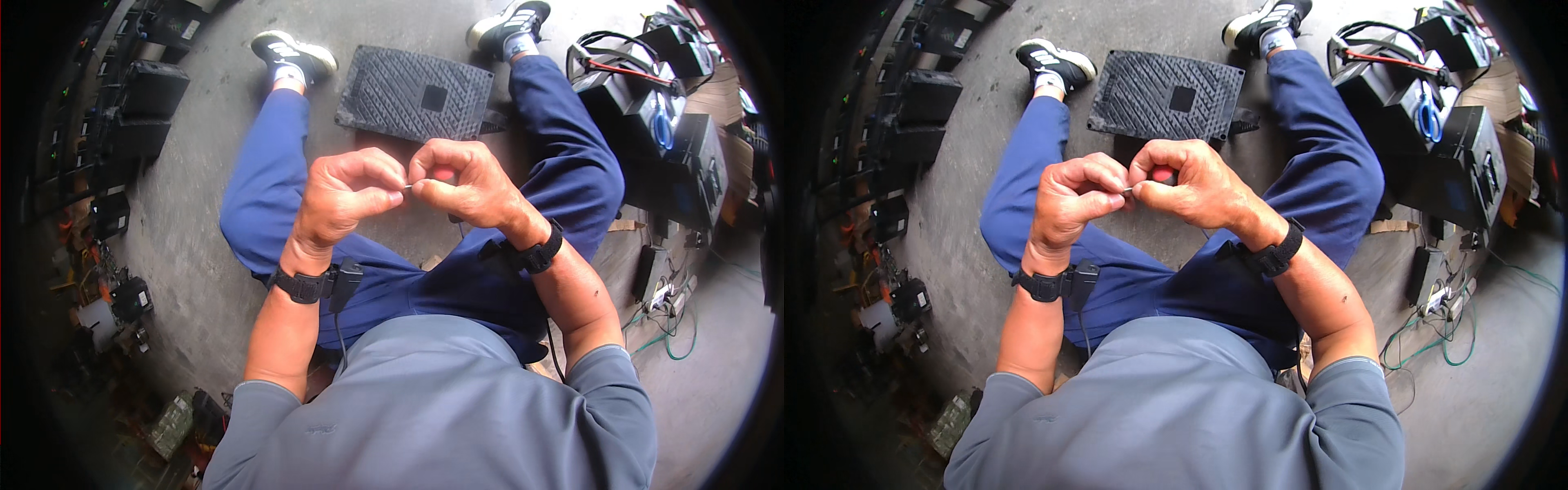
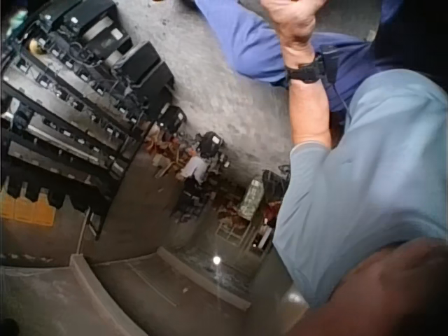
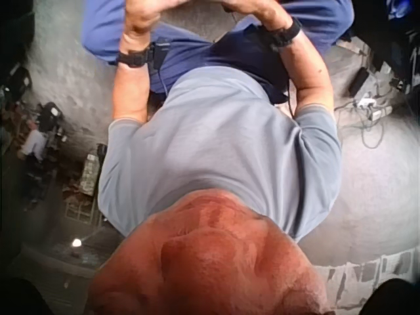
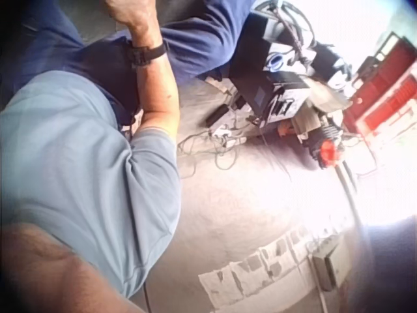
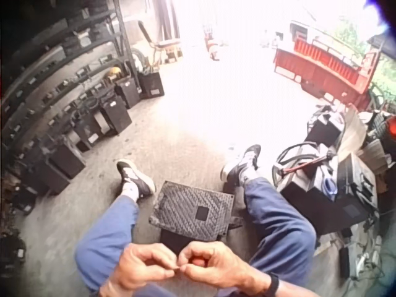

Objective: Disassembling or repairing a black plastic motorcycle component using a screwdriver while sitting on the floor.

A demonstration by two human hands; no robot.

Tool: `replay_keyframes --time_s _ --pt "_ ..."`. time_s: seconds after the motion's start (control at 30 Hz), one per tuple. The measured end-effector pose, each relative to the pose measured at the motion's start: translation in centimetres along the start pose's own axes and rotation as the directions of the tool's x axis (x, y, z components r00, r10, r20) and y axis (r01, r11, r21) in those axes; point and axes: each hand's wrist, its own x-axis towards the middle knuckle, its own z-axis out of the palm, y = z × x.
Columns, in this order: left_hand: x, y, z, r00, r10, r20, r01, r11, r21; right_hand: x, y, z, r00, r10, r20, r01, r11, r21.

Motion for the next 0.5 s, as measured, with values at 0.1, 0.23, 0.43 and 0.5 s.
replay_keyframes --time_s 0.1,0.23,0.43,0.5 --pt "-1.4 2.6 0.5 0.997 0.083 -0.008 -0.083 0.997 0.006 -0.3 -3.0 1.4 1.0 -0.013 -0.012 0.013 1.0 -0.025" --pt "-2.3 6.5 1.9 0.98 0.185 0.066 -0.186 0.982 0.011 -1.2 -6.8 1.9 0.989 -0.148 -0.008 0.146 0.981 -0.131" --pt "-3.4 10.5 3.5 0.942 0.314 0.12 -0.326 0.941 0.093 -2.5 -13.4 2.2 0.998 -0.052 0.037 0.054 0.997 -0.063" --pt "-3.5 11.6 4.0 0.933 0.34 0.117 -0.351 0.931 0.096 -2.2 -14.0 2.1 0.991 -0.116 0.062 0.121 0.989 -0.089"
